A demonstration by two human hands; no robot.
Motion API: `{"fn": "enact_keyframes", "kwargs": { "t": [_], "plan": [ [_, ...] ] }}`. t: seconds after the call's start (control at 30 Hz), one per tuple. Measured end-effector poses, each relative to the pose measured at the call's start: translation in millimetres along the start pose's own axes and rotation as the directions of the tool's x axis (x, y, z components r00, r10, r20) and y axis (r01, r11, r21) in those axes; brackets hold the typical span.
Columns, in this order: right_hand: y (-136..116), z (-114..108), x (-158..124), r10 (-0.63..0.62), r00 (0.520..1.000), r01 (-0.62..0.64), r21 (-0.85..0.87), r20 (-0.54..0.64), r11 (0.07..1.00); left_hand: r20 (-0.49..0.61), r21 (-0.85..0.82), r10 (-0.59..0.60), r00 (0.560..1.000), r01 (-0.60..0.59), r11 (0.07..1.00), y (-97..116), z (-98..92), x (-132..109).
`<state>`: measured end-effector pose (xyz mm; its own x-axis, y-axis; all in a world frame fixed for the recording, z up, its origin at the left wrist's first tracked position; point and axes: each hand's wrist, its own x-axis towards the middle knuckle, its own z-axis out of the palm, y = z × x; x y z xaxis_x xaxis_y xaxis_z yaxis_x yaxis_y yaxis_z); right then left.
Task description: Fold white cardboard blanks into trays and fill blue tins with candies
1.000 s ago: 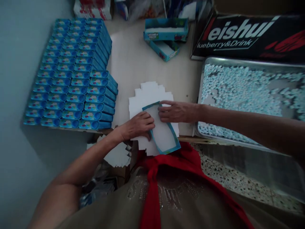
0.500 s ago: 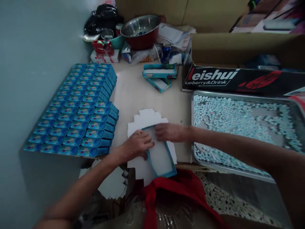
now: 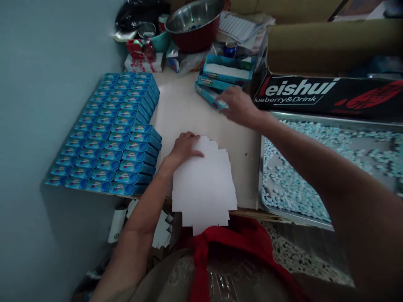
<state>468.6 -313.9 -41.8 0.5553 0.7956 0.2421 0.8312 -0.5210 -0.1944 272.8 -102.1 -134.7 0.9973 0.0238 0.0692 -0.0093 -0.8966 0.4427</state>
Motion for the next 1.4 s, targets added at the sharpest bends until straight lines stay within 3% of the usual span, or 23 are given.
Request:
{"fn": "enact_keyframes", "kwargs": {
  "t": [0.1, 0.2, 0.33, 0.43, 0.53, 0.63, 0.87, 1.03, 1.1, 1.17, 1.27, 1.33, 1.4],
  "plan": [
    [-27, 28, -53, -0.093, 0.979, 0.078, 0.089, 0.181, 0.993, 0.006, 0.036, 0.016, 1.000, -0.016, 0.999, 6, -1.5, -12],
    [-42, 41, -93, -0.045, 0.968, 0.011, 0.140, 0.247, 0.990, -0.101, 0.010, 0.008, 0.995, -0.007, 1.000, 13, -6.5, -22],
    [-48, 38, -120, 0.058, 0.989, -0.081, 0.164, 0.139, 0.983, -0.229, -0.075, -0.001, 0.973, -0.017, 0.997, 25, -25.3, -23],
    [-52, 32, -134, 0.101, 0.994, -0.108, 0.332, 0.039, 0.937, -0.251, -0.137, 0.044, 0.967, -0.080, 0.987, 39, -48.6, -24],
    [-61, 29, -146, 0.186, 0.981, -0.181, 0.598, 0.055, 0.781, -0.309, -0.213, 0.087, 0.947, -0.158, 0.964, 53, -72.3, -27],
    [-69, 25, -151, 0.274, 0.962, -0.197, 0.727, 0.012, 0.658, -0.393, -0.247, 0.076, 0.917, -0.184, 0.951, 65, -89.3, -28],
    [-83, 6, -144, 0.377, 0.921, -0.209, 0.698, -0.094, 0.685, -0.436, -0.384, 0.004, 0.900, -0.190, 0.904, 79, -96.9, -24],
    [-103, -12, -164, 0.357, 0.908, -0.088, 0.730, -0.222, 0.678, -0.406, -0.529, -0.121, 0.906, -0.125, 0.840, 73, -100.6, -39],
    [-108, -16, -172, 0.373, 0.900, -0.069, 0.772, -0.225, 0.632, -0.291, -0.628, -0.223, 0.930, -0.010, 0.778, 66, -98.9, -54],
    [-108, -15, -176, 0.447, 0.873, -0.092, 0.833, -0.195, 0.545, -0.108, -0.737, -0.336, 0.936, 0.152, 0.659, 61, -90.5, -73],
    [-103, -5, -175, 0.526, 0.848, -0.231, 0.939, 0.066, 0.255, 0.113, -0.896, -0.507, 0.854, 0.309, 0.320, 65, -67.3, -98],
    [-99, 5, -174, 0.485, 0.811, -0.367, 0.930, 0.326, -0.012, 0.209, -0.942, -0.594, 0.776, 0.323, 0.090, 74, -51.8, -108],
    [-95, 14, -174, 0.418, 0.763, -0.453, 0.869, 0.493, -0.198, 0.271, -0.949, -0.624, 0.733, 0.311, -0.048, 82, -42.2, -113]
  ]
}}
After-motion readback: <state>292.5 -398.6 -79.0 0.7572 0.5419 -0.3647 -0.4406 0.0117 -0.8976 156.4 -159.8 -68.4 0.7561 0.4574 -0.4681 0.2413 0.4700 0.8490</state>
